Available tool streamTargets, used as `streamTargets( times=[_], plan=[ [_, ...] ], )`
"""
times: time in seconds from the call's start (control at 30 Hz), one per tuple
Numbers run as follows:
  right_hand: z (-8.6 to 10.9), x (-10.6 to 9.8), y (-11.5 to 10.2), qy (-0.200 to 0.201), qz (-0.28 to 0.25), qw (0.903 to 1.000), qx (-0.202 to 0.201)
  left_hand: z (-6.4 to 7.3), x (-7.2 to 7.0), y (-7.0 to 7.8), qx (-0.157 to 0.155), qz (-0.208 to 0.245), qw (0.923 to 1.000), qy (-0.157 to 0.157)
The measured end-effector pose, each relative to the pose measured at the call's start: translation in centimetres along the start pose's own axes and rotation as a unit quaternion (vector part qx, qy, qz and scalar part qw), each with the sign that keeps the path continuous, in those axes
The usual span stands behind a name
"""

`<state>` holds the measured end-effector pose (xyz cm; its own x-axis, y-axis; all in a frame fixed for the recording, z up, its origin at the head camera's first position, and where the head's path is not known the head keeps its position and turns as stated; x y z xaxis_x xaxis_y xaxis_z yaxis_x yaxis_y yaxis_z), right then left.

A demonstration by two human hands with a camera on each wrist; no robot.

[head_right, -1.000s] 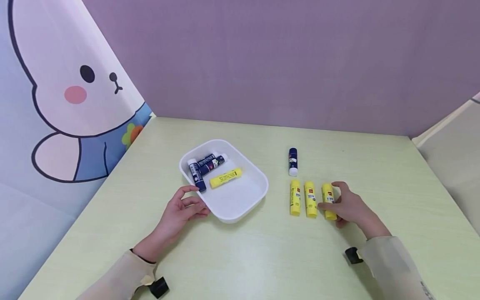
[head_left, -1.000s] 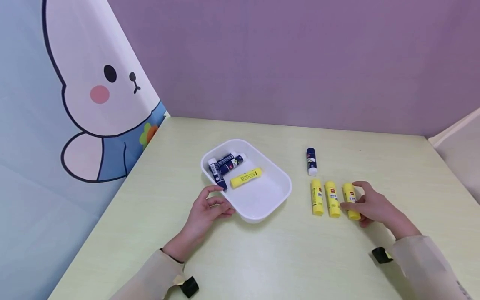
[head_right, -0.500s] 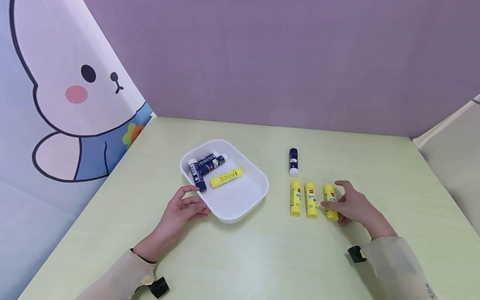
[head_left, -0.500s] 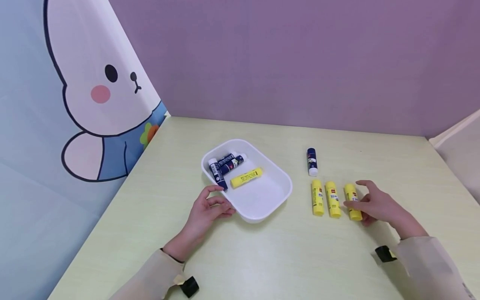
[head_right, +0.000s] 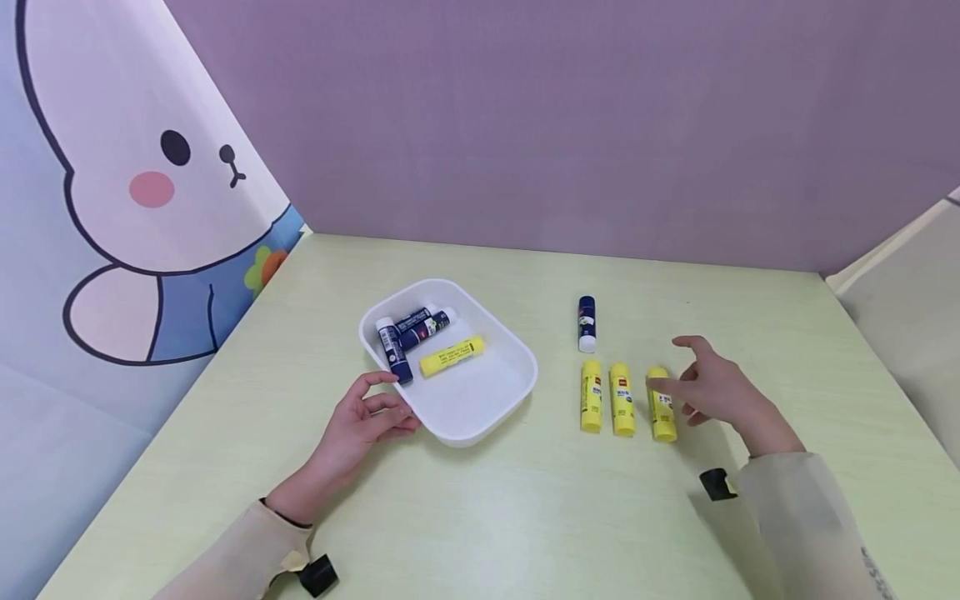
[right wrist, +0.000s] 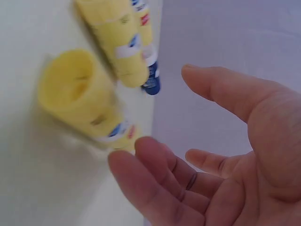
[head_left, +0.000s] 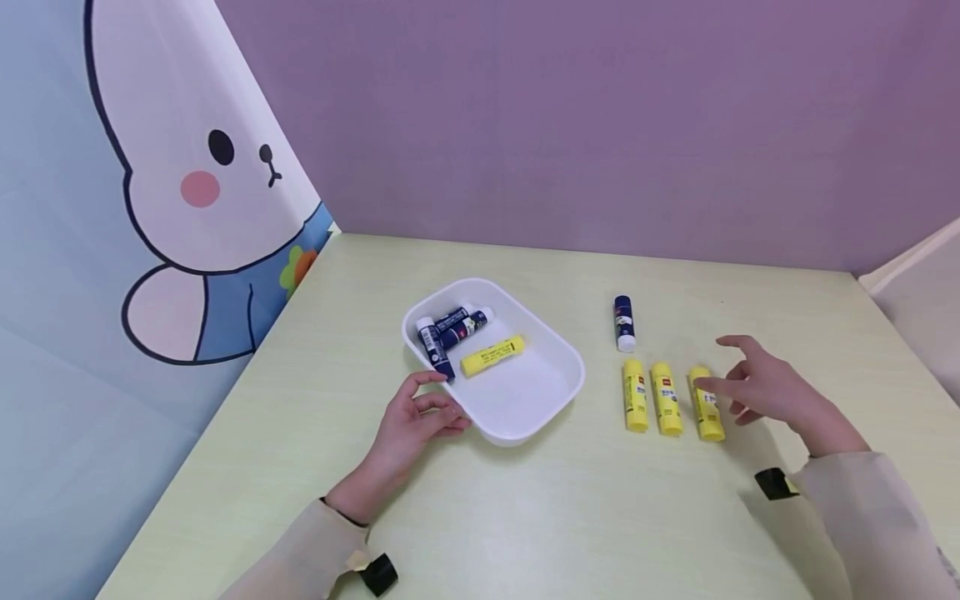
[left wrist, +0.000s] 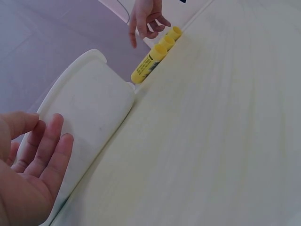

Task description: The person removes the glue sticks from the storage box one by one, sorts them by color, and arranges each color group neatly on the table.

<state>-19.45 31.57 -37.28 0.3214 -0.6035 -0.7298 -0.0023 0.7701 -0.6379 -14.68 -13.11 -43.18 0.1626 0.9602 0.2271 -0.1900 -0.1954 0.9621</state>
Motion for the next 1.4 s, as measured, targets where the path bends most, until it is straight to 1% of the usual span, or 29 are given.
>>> streamTargets(
  times=[0.17, 0.33, 0.73, 0.93, 1.07, 1.4],
  plan=[
    [-0.5, -0.6, -1.1, 0.005, 0.014, 0.9998, -0.012, 0.0, 0.0, 0.0, 0.0, 0.0, 1.0, 0.0],
    [-1.0, -0.6, -2.3, 0.007, 0.034, 0.9991, -0.023, 0.0, 0.0, 0.1, 0.001, 0.002, 1.0, -0.001],
    [-2.2, 0.1, -5.5, 0.006, 0.072, 0.995, -0.069, 0.0, 0.0, 0.1, -0.003, 0.003, 1.0, -0.002],
    [-2.9, 0.6, -7.0, 0.0, 0.073, 0.994, -0.081, 0.0, 0.0, 0.1, -0.003, 0.002, 1.0, 0.0],
    [-3.4, 1.0, -8.0, 0.004, 0.081, 0.9927, -0.09, 0.0, 0.0, 0.1, -0.002, 0.003, 1.0, 0.001],
    [-4.4, 2.4, -10.3, 0.017, 0.088, 0.9864, -0.138, 0.2, 0.0, 0.2, 0.005, 0.003, 1.0, -0.001]
  ],
)
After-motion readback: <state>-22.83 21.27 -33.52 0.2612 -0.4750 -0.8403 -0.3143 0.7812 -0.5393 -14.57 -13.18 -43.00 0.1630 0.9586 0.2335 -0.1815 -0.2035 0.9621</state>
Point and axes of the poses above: each hand's wrist, its own z-axis away from the middle knuckle, its own x-axis out of the palm, y = z × x, the point moved 2 cm from there along -z, towards the middle knuckle, and after that the axes turned 7 degrees about -x, right-handed, at the moved point
